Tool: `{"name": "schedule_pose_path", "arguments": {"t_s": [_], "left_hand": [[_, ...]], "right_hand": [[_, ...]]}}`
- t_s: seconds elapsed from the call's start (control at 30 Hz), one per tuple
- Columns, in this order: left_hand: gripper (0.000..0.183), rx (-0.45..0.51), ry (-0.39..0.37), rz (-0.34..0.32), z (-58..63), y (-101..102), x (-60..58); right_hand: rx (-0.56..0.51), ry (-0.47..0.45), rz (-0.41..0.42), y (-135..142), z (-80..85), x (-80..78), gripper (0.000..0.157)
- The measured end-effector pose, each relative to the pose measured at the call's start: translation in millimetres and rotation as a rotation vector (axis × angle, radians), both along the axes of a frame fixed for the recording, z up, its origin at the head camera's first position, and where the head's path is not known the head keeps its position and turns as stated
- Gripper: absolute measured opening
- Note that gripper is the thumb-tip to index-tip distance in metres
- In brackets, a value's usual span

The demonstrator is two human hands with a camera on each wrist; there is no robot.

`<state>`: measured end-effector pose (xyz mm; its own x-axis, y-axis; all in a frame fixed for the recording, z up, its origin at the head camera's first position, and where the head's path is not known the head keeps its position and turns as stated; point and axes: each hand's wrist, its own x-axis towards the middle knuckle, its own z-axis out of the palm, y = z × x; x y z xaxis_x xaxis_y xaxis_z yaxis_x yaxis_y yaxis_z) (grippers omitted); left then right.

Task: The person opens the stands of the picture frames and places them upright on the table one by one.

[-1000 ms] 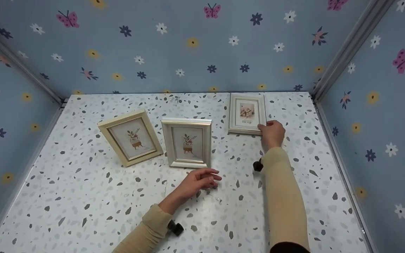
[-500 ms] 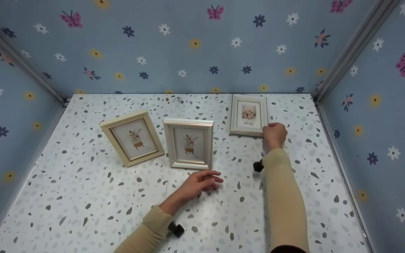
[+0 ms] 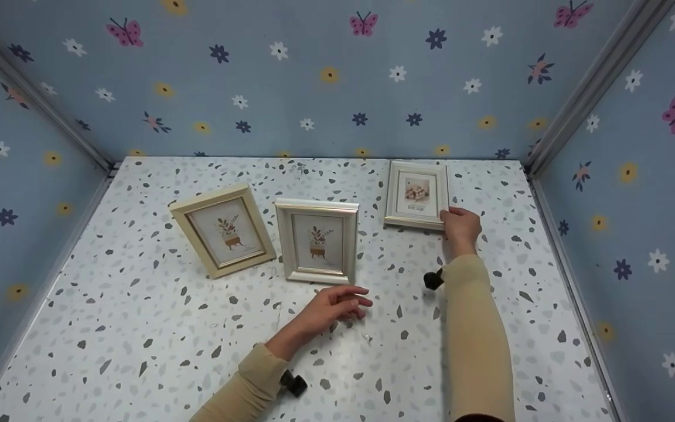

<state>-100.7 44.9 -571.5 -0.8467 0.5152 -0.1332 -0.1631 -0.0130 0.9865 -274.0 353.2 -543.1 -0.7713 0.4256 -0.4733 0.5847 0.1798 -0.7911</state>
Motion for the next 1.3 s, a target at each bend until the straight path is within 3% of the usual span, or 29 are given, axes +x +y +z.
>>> {"name": "schedule_pose_path", "arguments": {"t_s": [0.23,0.43,0.6,0.83,1.0,1.17,1.3], "left_hand": [[0.032,0.001,0.002,0.010,-0.2,-0.1,0.3],[0.031,0.011,-0.003,0.012,0.2,-0.3,1.4],[0.030,0.010,-0.006,0.011,-0.7,0.0,1.6],[0.030,0.027,-0.009,0.017,-1.7,0.3,3.0],[0.029,0.020,-0.009,0.022,-1.4,0.2,3.0],[0.029,0.014,-0.011,0.018,-1.2,0.0,2.6],[0.029,0.013,-0.011,0.013,-1.4,-0.7,2.4]], "right_hand": [[-0.246,0.049,-0.158,2.3,-3.1,9.6,0.046],[-0.379,0.118,-0.207,2.1,-8.1,21.2,0.044],[-0.470,0.179,-0.161,2.0,-5.4,31.0,0.060],[-0.469,0.244,-0.032,2.0,1.9,44.9,0.072],[-0.474,0.307,0.001,0.3,8.0,53.0,0.068],[-0.498,0.352,0.019,-1.8,12.3,63.3,0.049],[-0.502,0.396,0.029,-2.1,13.1,73.6,0.042]]}}
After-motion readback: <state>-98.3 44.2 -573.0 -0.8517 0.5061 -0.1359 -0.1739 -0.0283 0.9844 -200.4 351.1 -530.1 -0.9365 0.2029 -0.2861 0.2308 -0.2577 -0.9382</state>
